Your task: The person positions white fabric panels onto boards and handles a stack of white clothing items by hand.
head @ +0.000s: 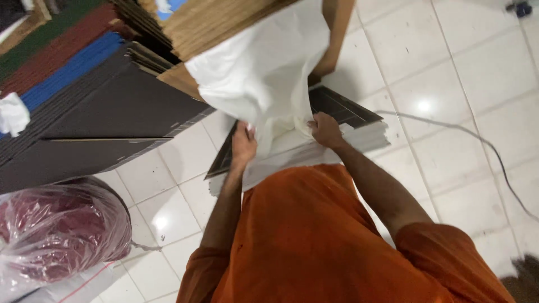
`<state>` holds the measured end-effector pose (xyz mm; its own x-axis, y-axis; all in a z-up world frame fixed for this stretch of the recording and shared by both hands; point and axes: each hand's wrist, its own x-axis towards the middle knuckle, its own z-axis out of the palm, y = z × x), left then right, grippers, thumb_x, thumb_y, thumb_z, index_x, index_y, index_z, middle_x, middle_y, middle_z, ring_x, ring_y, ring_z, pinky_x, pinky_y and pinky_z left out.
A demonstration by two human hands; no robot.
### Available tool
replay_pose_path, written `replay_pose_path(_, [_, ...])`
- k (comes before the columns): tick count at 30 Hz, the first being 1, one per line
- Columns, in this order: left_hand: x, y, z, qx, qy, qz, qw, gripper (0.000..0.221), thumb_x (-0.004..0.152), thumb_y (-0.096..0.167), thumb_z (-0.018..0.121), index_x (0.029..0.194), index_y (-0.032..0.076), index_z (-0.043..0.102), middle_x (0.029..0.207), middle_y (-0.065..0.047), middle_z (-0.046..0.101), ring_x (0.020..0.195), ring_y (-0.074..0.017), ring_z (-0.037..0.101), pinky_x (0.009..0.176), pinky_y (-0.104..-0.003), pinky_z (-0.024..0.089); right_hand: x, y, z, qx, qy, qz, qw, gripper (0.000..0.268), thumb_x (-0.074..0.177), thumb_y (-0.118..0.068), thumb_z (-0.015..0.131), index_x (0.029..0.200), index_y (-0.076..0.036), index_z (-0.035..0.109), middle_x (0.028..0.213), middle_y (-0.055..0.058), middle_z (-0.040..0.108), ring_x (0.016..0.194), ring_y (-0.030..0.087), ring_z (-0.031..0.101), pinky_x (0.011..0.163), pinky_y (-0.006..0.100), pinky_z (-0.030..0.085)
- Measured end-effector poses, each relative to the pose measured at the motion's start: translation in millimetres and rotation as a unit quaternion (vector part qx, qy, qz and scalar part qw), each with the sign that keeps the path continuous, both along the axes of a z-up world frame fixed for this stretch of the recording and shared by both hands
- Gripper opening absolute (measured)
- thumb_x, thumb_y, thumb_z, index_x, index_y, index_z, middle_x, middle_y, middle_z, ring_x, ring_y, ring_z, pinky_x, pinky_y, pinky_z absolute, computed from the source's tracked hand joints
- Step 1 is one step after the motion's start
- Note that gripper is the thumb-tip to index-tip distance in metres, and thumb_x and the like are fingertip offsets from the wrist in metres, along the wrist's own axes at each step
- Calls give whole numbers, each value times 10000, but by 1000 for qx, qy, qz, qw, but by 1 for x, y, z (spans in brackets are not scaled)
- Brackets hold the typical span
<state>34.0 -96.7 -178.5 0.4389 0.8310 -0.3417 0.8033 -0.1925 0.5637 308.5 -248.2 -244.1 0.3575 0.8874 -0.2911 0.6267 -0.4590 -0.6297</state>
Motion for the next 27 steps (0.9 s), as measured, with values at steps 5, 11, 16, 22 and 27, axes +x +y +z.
replay_pose_path(5, [-2,46,10,-36,-582,135,801,369,1026,-73,532,1340,121,527,1337,30,449,1319,-141,450,1134,-351,466,48,-50,-44,48,16,-119,992,293,938,-336,691,1082,-89,752,978,166,737,941,406,717,808,554,557])
replay_pose_path(11, [-34,73,131,121,-477,322,809,60,1039,66,619,992,90,647,830,9,619,734,-78,587,753,-212,528,140,-77,-75,-151,-88,-104,979,502,941,-473,640,1198,-56,750,1049,245,727,979,508,705,845,600,576])
replay_pose_path(16, [-41,44,147,-22,-488,460,741,52,1024,94,617,982,85,645,833,-108,743,726,-167,760,723,-275,650,150,-54,-19,-147,40,-227,962,395,885,-461,693,1152,-185,785,1052,201,742,1047,466,685,874,552,568])
replay_pose_path(22, [-73,40,122,-94,-460,535,702,73,1009,106,652,943,94,623,825,-133,740,719,-197,765,707,-291,659,154,-11,54,52,316,-483,815,422,893,-351,858,1179,-67,734,1039,193,758,955,335,786,678,440,615])
replay_pose_path(27, [-71,75,210,-259,-505,518,640,333,942,257,595,1225,89,639,1171,-161,726,1034,-362,689,815,-596,595,125,61,246,109,520,-509,678,427,933,-176,689,1332,-37,624,1173,71,744,1064,197,726,957,306,609])
